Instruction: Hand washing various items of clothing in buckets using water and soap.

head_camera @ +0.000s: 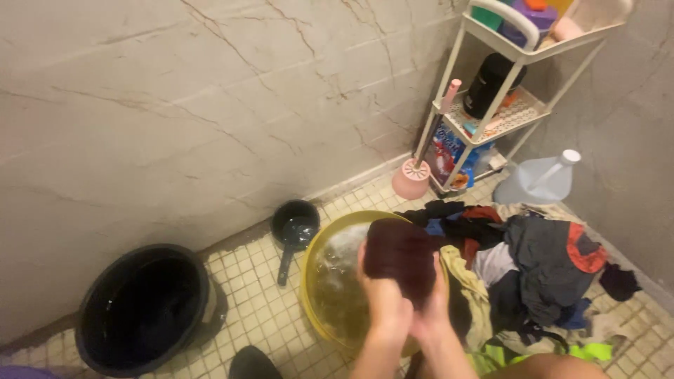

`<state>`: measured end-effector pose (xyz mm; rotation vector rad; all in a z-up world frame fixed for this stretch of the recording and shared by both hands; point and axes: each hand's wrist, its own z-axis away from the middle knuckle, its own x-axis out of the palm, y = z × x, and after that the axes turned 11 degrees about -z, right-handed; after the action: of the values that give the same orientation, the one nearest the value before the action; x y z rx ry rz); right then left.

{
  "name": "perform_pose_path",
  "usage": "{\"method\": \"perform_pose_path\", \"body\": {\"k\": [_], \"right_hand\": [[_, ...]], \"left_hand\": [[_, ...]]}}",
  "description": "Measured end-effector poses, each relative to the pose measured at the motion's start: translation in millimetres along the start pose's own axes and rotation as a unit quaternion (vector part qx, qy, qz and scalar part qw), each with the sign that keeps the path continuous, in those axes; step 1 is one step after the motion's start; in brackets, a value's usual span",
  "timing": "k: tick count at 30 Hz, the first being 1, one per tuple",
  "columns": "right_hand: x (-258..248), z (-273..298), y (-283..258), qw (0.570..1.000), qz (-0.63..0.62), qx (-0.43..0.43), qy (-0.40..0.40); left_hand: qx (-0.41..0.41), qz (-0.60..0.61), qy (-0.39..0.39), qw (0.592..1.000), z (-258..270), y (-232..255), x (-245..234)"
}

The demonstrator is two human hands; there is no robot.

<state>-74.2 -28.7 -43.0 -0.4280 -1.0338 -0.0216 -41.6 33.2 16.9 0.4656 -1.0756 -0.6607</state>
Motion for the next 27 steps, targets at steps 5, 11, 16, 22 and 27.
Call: {"method": "perform_pose_path", "body": {"k": [5,11,16,22,27], "right_hand": [[-0.3,-28.8,-24.6,0.997,-0.048,0.031,-0.046],[79.4,-36.6,-65.8,0.970,0.203,-0.024,-0.129],[130.2,3.9,-59.7,0.791,0.515,-0.065,-0.324],[89.0,15.5,-47.1,0.854,0.362,-0.034,-0.373],[99.8,25.2,-30.1,0.994,0.092,-0.023,-0.057]], "left_hand": [[0.053,-0.136,-0.146,0.978,-31.0,8.2,-56.8],[-0.193,-0.401,-0.388,0.807,-41.7,73.0,-110.7],[-0.340,0.177,-0.509,0.771,-23.5,57.5,-63.8],[-0.262,0.080,-0.256,0.927,-44.5,32.3,-52.9],[0.290,-0.313,-0.056,0.903,6.3,71.8,-4.8]]}}
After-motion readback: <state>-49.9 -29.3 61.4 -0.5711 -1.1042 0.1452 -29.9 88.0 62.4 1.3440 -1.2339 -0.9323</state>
